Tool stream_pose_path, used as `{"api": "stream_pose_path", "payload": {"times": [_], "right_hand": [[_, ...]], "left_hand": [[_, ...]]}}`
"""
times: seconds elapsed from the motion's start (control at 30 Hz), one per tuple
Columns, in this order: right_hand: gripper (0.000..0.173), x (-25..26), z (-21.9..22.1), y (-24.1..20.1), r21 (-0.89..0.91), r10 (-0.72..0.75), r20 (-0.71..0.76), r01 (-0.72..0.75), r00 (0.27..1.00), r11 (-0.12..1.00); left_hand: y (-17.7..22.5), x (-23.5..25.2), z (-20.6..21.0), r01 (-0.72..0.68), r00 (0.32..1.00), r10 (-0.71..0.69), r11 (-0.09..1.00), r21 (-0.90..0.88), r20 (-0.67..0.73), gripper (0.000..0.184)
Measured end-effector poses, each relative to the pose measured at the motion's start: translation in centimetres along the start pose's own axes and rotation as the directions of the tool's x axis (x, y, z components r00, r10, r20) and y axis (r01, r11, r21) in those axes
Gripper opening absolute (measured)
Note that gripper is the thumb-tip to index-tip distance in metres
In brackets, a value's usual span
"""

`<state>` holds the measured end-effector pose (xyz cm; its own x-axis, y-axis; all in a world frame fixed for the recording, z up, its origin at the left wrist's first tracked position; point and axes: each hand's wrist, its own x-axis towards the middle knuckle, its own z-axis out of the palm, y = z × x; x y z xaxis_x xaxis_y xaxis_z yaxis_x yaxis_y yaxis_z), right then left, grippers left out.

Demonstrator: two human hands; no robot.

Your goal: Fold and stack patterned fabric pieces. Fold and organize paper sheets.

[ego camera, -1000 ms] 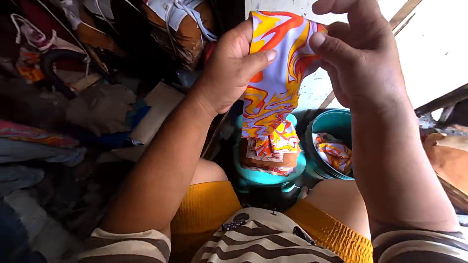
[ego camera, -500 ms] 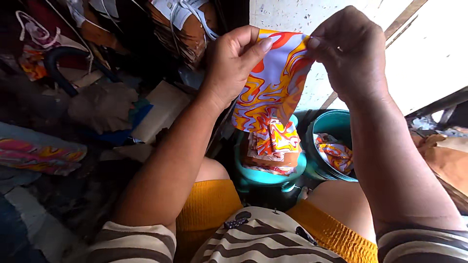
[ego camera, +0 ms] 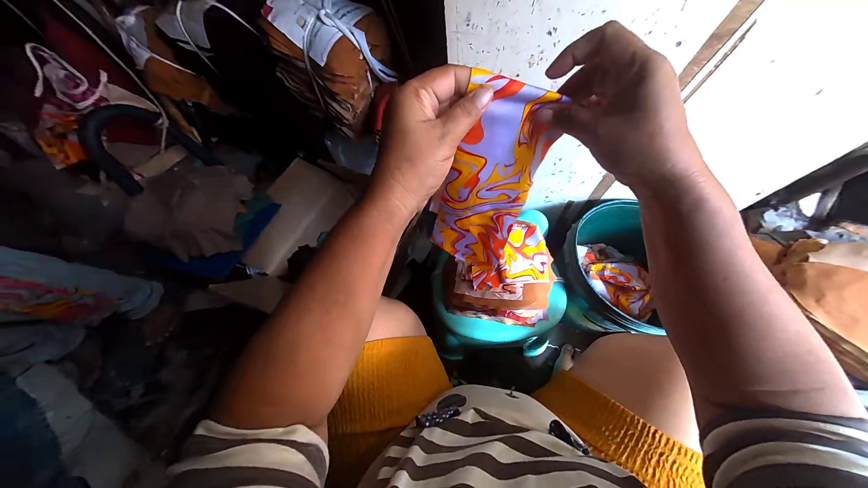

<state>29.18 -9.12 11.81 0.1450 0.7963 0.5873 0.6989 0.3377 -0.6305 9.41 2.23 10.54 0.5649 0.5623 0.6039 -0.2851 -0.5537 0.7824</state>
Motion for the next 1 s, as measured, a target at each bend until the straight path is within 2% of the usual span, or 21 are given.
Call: {"api": "stream_pose_path", "payload": {"times": [0.1, 0.27, 0.43, 0.57, 0.67, 0.8, 0.9, 1.0], "right_hand": [[0.034, 0.1, -0.6, -0.9, -0.166, -0.014, 0.016, 0.016, 1.0, 0.986], [0.026, 0.6, -1.3, -1.6, -0.389, -0.049, 0.048, 0.064, 0.998, 0.919], [0.025, 1.3, -1.5, -1.2, -0.5, 0.013, 0.082, 0.03, 0.997, 0.865], [0.018, 1.0, -1.5, -0.3, -0.525, -0.057, 0.048, 0.074, 0.997, 0.848], [0.017, -0.7, -1.5, -0.6, -0.487, -0.087, 0.055, 0.103, 0.995, 0.867], [0.009, -6.5, 0.0, -0.9, -0.335, -0.068, 0.148, 0.115, 0.987, 0.935], [0.007, -12.2, 2.9, 1.0, -0.209, -0.008, 0.242, 0.06, 0.97, 0.976], [0.007, -16.8, 5.8, 2.6, -0.112, 0.067, 0.375, -0.026, 0.925, 0.993]], "left_hand": [[-0.6, -0.1, -0.2, -0.003, 0.999, 0.007, 0.995, 0.101, -0.04, 0.013], [-0.5, 0.2, 0.3, 0.015, 1.0, -0.015, 1.0, 0.01, 0.003, 0.011], [-2.3, 1.7, 1.2, 0.054, 0.998, -0.054, 0.999, 0.008, 0.013, 0.012], [-3.4, 2.0, 2.0, 0.016, 1.0, -0.017, 0.999, -0.048, -0.021, 0.014], [-3.2, 0.5, 2.1, 0.003, 1.0, -0.002, 0.998, -0.057, 0.013, 0.016], [-2.9, -5.4, 1.5, 0.111, 0.982, -0.11, 0.994, 0.002, 0.154, 0.017], [-5.0, -11.7, 0.7, 0.212, 0.939, -0.228, 0.973, 0.09, 0.257, 0.015], [-7.4, -16.9, 0.5, 0.321, 0.879, -0.349, 0.937, 0.139, 0.325, 0.016]]}}
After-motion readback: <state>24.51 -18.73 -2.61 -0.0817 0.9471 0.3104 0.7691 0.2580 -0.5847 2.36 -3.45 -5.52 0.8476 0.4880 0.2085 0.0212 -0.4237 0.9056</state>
